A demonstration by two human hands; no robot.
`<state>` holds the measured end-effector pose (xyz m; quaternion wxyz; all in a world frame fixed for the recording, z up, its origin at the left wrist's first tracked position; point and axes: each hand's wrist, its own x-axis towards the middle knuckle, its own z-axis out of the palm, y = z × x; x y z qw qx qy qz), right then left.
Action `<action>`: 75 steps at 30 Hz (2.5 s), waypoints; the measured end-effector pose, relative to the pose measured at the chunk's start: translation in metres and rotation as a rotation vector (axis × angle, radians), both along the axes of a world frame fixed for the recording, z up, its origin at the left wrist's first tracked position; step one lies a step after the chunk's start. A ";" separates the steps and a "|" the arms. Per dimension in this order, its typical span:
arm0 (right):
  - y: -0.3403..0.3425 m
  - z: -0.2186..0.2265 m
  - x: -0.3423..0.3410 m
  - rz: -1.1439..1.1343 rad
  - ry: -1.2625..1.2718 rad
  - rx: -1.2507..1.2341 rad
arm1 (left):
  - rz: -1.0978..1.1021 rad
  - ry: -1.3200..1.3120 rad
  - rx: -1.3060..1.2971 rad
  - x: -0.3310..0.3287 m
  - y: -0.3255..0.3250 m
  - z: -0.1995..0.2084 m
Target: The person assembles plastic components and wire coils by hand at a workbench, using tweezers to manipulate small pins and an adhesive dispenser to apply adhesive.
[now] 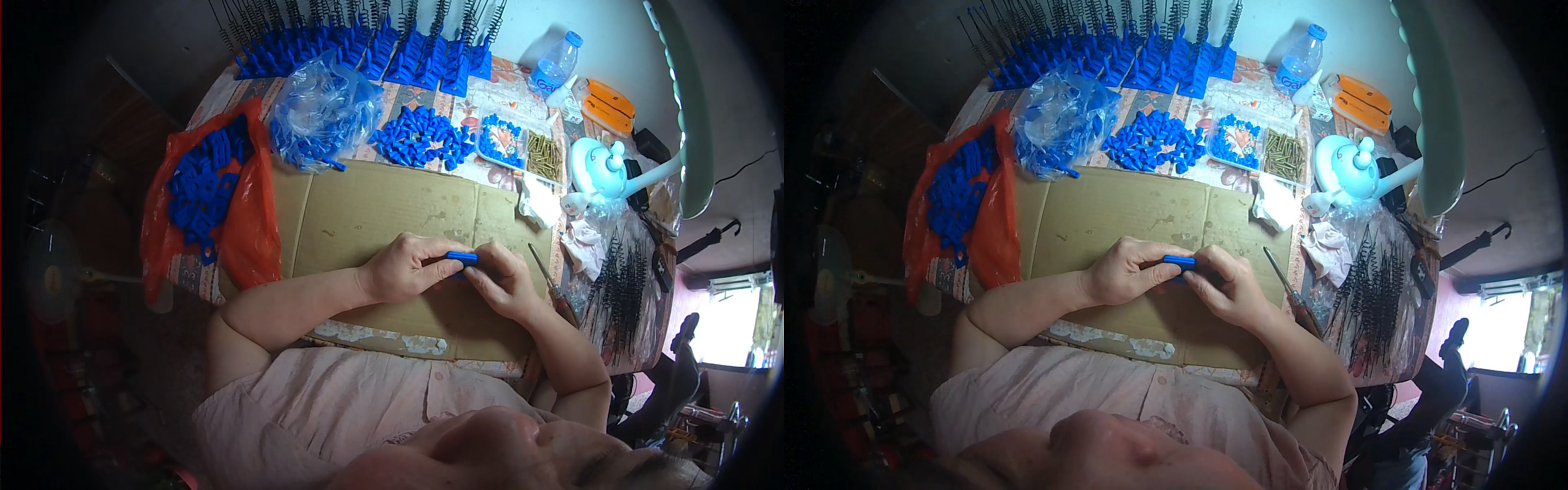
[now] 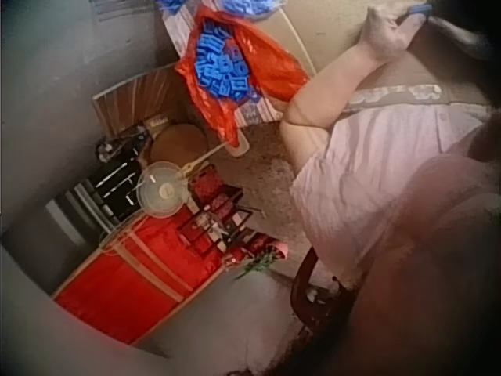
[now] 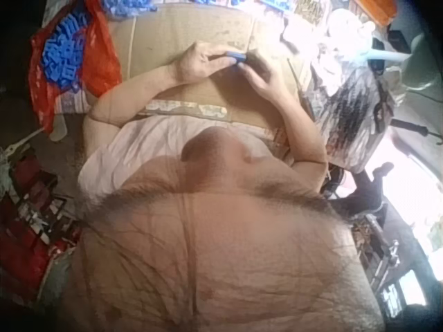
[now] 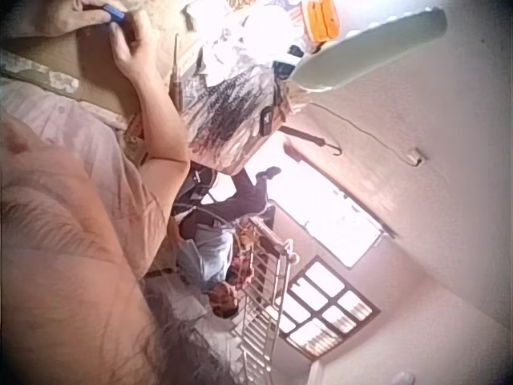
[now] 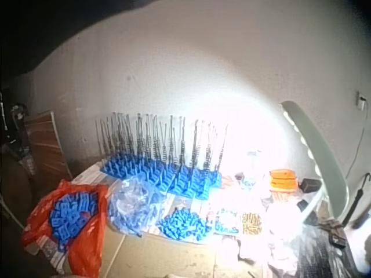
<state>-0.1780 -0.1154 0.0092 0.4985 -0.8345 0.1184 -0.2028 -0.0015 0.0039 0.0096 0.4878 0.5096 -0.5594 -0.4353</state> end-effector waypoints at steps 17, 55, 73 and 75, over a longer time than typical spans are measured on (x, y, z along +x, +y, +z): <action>-0.001 -0.003 0.000 0.002 -0.034 0.027 | 0.013 -0.042 -0.085 0.000 -0.001 -0.006; 0.001 -0.014 0.011 -0.022 -0.076 0.465 | 0.014 0.216 0.201 -0.003 -0.007 0.003; 0.000 -0.017 0.003 0.001 -0.141 0.459 | -0.102 0.058 0.207 -0.005 -0.003 0.034; 0.000 -0.014 0.001 0.000 -0.153 0.399 | -0.106 -0.038 0.237 -0.005 -0.003 0.043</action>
